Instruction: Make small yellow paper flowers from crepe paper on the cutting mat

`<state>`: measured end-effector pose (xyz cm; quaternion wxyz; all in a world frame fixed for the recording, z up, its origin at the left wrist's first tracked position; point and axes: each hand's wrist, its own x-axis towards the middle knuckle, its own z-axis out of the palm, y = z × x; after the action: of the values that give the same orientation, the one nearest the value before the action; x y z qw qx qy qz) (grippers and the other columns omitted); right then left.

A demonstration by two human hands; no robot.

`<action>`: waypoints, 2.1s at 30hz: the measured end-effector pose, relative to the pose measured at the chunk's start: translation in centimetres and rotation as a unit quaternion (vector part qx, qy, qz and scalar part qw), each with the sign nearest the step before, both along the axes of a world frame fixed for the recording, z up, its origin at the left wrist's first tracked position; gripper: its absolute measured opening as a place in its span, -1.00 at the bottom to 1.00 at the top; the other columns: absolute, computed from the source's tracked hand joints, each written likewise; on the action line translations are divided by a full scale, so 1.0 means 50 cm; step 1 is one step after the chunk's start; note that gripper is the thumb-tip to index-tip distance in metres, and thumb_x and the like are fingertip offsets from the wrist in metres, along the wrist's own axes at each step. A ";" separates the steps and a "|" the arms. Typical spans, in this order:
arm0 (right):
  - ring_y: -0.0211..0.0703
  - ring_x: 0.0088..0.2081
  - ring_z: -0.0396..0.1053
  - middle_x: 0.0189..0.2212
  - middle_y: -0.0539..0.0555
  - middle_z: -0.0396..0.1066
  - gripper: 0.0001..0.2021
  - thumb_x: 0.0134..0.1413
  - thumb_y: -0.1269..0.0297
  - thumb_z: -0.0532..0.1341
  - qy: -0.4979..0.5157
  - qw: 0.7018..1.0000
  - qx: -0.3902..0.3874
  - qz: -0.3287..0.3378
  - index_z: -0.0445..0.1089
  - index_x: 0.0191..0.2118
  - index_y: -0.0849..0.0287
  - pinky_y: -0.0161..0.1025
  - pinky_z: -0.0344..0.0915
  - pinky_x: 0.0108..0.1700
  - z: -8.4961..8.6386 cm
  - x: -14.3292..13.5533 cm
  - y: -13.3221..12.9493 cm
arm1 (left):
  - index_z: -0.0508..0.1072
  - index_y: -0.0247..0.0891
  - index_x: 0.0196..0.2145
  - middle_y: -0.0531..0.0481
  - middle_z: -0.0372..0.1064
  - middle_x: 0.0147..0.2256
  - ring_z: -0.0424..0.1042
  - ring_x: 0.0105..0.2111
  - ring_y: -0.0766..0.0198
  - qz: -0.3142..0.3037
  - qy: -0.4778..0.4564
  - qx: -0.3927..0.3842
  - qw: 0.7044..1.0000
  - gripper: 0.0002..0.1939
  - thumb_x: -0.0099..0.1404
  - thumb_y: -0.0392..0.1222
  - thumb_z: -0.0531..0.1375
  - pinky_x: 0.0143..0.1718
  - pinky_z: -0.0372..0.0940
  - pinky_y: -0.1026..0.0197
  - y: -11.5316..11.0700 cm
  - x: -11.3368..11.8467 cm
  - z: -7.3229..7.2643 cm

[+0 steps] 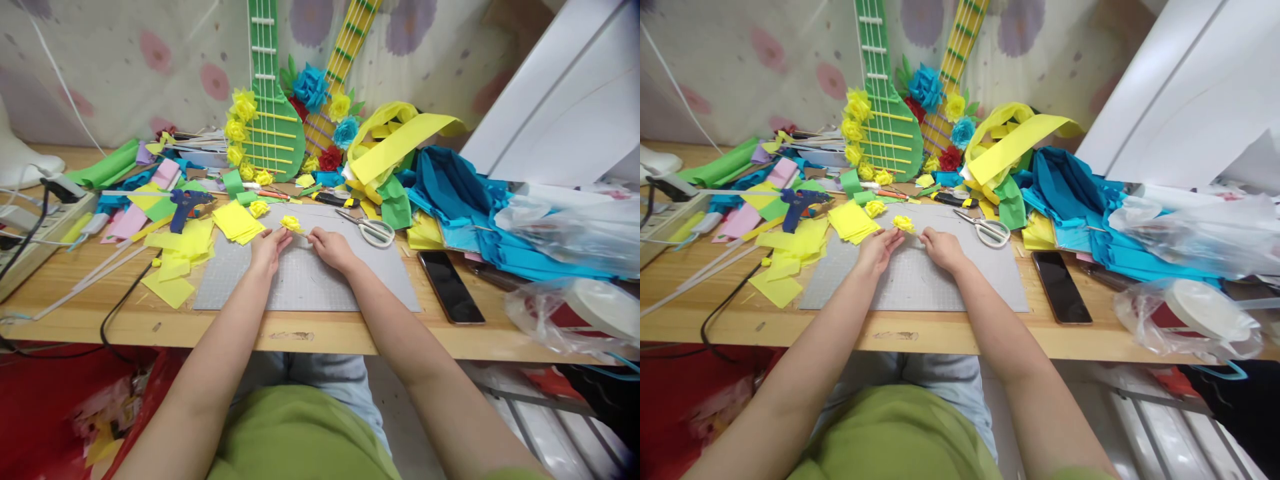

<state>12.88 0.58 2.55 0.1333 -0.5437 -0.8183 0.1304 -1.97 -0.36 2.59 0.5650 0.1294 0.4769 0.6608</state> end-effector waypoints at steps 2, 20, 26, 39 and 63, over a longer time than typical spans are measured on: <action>-0.20 -0.35 0.34 -0.38 0.03 0.45 -0.72 0.19 0.20 -0.11 -0.004 1.000 -0.005 0.003 0.31 -0.24 0.11 -0.35 0.05 -0.35 -0.001 0.001 0.002 | 0.09 -0.28 -0.40 -0.02 0.36 -0.52 0.45 -0.49 0.29 0.000 0.004 0.003 1.000 -0.68 0.03 -0.58 0.15 -0.31 0.36 0.19 -0.001 0.001 0.000; -0.29 -0.46 0.27 -0.48 0.01 0.39 -0.70 0.20 0.22 -0.11 0.062 0.996 -0.046 0.045 0.33 -0.33 0.15 -0.39 0.06 -0.37 0.001 0.004 0.007 | 0.04 -0.25 -0.30 0.02 0.37 -0.48 0.46 -0.47 0.27 0.026 0.088 0.050 0.995 -0.58 -0.02 -0.49 0.20 -0.33 0.38 0.14 0.001 0.001 -0.005; -0.29 -0.46 0.27 -0.47 0.01 0.40 -0.71 0.20 0.21 -0.11 0.057 0.995 -0.048 0.059 0.32 -0.33 0.14 -0.39 0.06 -0.36 0.000 0.002 0.007 | 0.02 -0.22 -0.38 0.16 0.29 -0.57 0.40 -0.58 0.39 0.047 0.106 0.038 0.993 -0.58 -0.07 -0.50 0.19 -0.36 0.37 0.22 0.009 -0.002 -0.010; -0.18 -0.36 0.37 -0.38 0.04 0.45 -0.71 0.19 0.09 -0.10 0.006 0.999 0.034 -0.012 0.27 -0.21 0.11 -0.33 0.02 -0.39 -0.013 -0.022 -0.009 | 0.05 -0.24 -0.34 0.07 0.31 -0.47 0.42 -0.49 0.39 0.039 0.042 0.027 0.998 -0.58 -0.03 -0.53 0.19 -0.24 0.37 0.18 0.004 0.004 -0.006; -0.16 -0.36 0.36 -0.39 0.06 0.45 -0.72 0.19 0.11 -0.10 0.010 0.999 0.037 -0.014 0.27 -0.22 0.12 -0.32 0.01 -0.39 -0.014 -0.019 -0.007 | 0.02 -0.22 -0.33 -0.01 0.37 -0.40 0.44 -0.46 0.35 0.028 0.019 0.048 0.998 -0.49 -0.09 -0.59 0.21 -0.24 0.36 0.18 0.004 0.006 -0.011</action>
<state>11.93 0.23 1.84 0.1633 -0.5483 -0.8136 0.1037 -1.67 -0.14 2.04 0.5299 0.1557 0.4589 0.6960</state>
